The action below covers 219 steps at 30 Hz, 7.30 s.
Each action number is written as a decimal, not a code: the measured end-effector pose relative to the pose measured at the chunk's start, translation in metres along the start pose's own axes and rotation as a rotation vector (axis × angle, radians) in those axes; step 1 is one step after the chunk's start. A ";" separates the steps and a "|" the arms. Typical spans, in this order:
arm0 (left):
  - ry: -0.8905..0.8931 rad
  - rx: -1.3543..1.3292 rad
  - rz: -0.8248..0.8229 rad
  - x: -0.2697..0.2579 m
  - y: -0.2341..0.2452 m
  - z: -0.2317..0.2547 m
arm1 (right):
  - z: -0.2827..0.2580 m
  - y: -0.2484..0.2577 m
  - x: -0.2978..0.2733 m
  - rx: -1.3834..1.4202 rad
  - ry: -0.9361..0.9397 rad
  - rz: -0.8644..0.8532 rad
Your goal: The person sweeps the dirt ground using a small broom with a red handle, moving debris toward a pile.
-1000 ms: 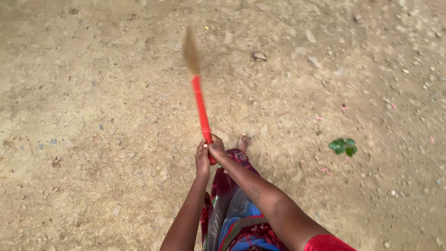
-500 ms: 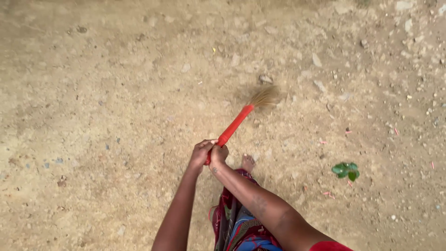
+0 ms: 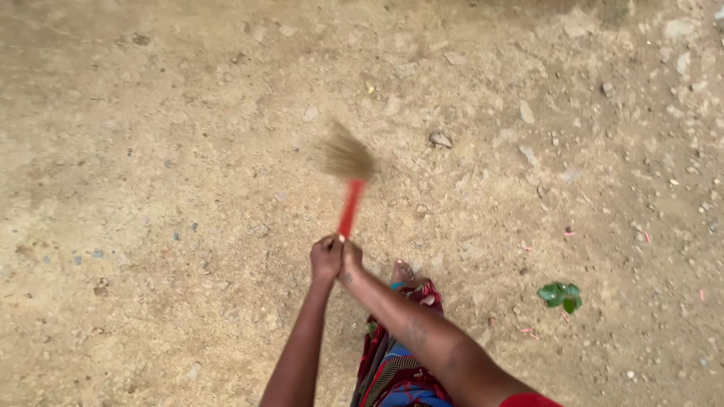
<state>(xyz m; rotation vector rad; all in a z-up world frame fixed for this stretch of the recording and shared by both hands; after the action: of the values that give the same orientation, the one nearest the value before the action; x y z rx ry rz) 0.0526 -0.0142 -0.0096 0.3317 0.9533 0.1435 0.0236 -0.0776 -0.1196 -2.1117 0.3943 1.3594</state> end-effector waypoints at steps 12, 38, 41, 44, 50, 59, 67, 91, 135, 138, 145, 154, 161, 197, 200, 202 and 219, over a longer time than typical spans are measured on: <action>-0.164 -0.190 -0.172 0.072 -0.014 0.038 | -0.102 -0.038 0.056 -0.129 0.294 -0.036; -0.613 0.099 -0.362 0.074 -0.285 0.031 | -0.179 0.194 0.092 0.245 0.264 -0.053; -0.537 0.054 -0.510 0.070 -0.306 0.024 | -0.174 0.230 0.078 0.404 0.280 0.217; -0.602 -0.139 -0.643 0.048 -0.301 0.008 | -0.148 0.249 0.040 0.445 0.221 0.611; -0.648 -0.289 -0.364 -0.029 -0.261 -0.119 | -0.081 0.290 -0.005 0.080 0.381 0.446; -0.799 0.123 -0.394 -0.138 -0.342 -0.259 | 0.054 0.431 -0.078 0.238 0.245 0.103; -0.354 -0.371 -0.563 -0.206 -0.259 -0.354 | 0.132 0.429 -0.158 -0.226 0.460 0.516; -0.411 -0.330 -0.223 -0.370 -0.457 -0.484 | 0.146 0.677 -0.229 -0.335 0.145 -0.024; -0.342 -0.508 -0.194 -0.492 -0.403 -0.717 | 0.358 0.759 -0.314 -0.792 0.256 -0.008; -0.381 -0.251 -0.178 -0.488 -0.421 -0.700 | 0.366 0.773 -0.315 -0.491 0.195 0.074; -0.210 -0.547 -0.154 -0.520 -0.402 -0.729 | 0.387 0.802 -0.383 -0.511 0.482 0.565; -0.366 -0.388 -0.383 -0.576 -0.550 -0.746 | 0.333 0.946 -0.358 -0.491 0.086 0.207; -0.487 -0.225 -0.130 -0.596 -0.587 -0.745 | 0.333 1.009 -0.395 -0.462 0.419 0.703; -0.080 -0.101 -0.317 -0.694 -0.674 -0.744 | 0.265 1.072 -0.405 -0.497 0.213 0.065; -0.216 0.028 -0.403 -0.678 -0.724 -0.743 | 0.265 1.123 -0.407 -0.460 0.024 0.295; -0.405 0.071 -0.468 -0.672 -0.743 -0.744 | 0.252 1.144 -0.405 -0.235 0.134 0.358; -0.318 -0.411 -0.622 -0.734 -0.716 -0.877 | 0.409 1.186 -0.451 -0.441 0.368 0.122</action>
<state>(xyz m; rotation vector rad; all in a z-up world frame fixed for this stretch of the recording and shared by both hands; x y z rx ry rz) -1.1042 -0.6936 -0.1522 -0.3202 0.6540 -0.2755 -1.1052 -0.7810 -0.2149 -2.7597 0.4009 1.2013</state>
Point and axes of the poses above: each hand's wrist, its own x-axis towards the middle knuckle, its own y-axis out of the back of the hand, z = x × y, the point moved 7 cm from there along x, towards the middle knuckle, and after that the axes turned 9 degrees about -x, right-handed, at the moved point
